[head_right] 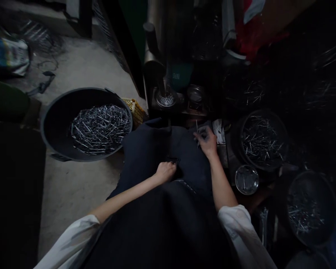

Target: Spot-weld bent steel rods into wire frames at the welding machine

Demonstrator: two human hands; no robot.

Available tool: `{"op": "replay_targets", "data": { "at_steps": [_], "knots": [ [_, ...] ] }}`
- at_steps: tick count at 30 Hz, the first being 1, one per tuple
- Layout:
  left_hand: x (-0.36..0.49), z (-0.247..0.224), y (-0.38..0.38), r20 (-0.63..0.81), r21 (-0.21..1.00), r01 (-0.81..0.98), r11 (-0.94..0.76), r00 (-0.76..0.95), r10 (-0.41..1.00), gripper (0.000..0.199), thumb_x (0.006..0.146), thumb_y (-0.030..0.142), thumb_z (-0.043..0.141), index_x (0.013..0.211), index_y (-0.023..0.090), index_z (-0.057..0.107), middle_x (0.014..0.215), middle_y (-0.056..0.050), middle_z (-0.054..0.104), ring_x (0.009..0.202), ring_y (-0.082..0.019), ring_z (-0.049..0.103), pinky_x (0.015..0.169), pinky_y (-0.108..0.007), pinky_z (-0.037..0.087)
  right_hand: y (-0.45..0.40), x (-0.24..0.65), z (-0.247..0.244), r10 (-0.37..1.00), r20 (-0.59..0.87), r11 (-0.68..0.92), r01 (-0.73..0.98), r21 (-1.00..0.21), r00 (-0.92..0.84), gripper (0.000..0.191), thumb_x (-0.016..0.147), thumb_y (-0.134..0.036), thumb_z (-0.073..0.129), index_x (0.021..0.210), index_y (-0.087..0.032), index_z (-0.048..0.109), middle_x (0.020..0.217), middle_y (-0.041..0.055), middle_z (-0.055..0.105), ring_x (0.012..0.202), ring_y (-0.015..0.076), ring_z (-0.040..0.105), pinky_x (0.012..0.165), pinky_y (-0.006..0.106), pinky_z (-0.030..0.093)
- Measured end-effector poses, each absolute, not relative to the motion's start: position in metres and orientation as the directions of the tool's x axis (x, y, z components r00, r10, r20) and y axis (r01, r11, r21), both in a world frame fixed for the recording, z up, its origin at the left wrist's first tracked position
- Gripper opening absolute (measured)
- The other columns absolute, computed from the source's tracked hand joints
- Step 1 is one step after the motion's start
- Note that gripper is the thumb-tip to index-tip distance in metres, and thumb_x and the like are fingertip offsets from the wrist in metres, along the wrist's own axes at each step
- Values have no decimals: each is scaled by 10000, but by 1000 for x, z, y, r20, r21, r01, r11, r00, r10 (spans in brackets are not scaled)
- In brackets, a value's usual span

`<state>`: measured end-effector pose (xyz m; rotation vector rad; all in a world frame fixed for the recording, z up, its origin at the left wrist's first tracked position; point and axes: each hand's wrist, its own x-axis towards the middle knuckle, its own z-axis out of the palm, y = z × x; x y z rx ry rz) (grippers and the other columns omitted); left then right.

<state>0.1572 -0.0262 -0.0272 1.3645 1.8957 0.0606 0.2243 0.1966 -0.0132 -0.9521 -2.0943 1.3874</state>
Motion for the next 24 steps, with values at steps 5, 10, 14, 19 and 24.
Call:
{"op": "replay_targets", "data": {
  "at_steps": [5, 10, 14, 19, 24],
  "knots": [
    [144, -25, -28, -551, 446, 780, 439, -146, 821, 239, 854, 166, 578, 1051, 120, 706, 1031, -185, 734, 956, -298, 724, 783, -354, 550, 197, 227, -15, 760, 44, 344, 344, -874, -648, 287, 823, -441, 737, 925, -221, 583, 670, -47, 655, 571, 140, 673, 509, 207, 464],
    [107, -13, -8, -499, 408, 751, 520, -294, 815, 311, 905, 312, 525, 1122, 157, 685, 1111, -179, 722, 1030, -325, 703, 833, -387, 545, 198, 226, -18, 754, 64, 366, 337, -867, -653, 293, 832, -464, 718, 931, -226, 579, 694, -46, 652, 593, 145, 677, 523, 220, 475],
    [83, -7, 3, -468, 401, 739, 541, -343, 815, 320, 930, 350, 486, 1110, 191, 697, 1099, -149, 728, 1020, -312, 706, 823, -370, 541, 196, 225, -14, 751, 60, 369, 343, -864, -658, 283, 841, -463, 714, 922, -228, 579, 663, -52, 652, 575, 144, 661, 549, 236, 478],
    [85, -10, 1, -468, 386, 733, 561, -368, 803, 365, 951, 434, 468, 1047, 179, 711, 1065, -161, 732, 1014, -324, 705, 807, -375, 542, 196, 225, -12, 748, 62, 381, 352, -855, -660, 267, 850, -467, 704, 901, -236, 580, 657, -43, 653, 572, 150, 647, 556, 249, 475],
    [110, -24, 9, -504, 377, 754, 538, -321, 802, 284, 919, 222, 495, 1098, 120, 691, 1092, -188, 724, 1024, -304, 704, 844, -366, 526, 194, 222, -14, 753, 47, 356, 347, -867, -656, 240, 849, -432, 709, 891, -240, 571, 677, -42, 658, 590, 148, 663, 565, 234, 476]
  ]
}}
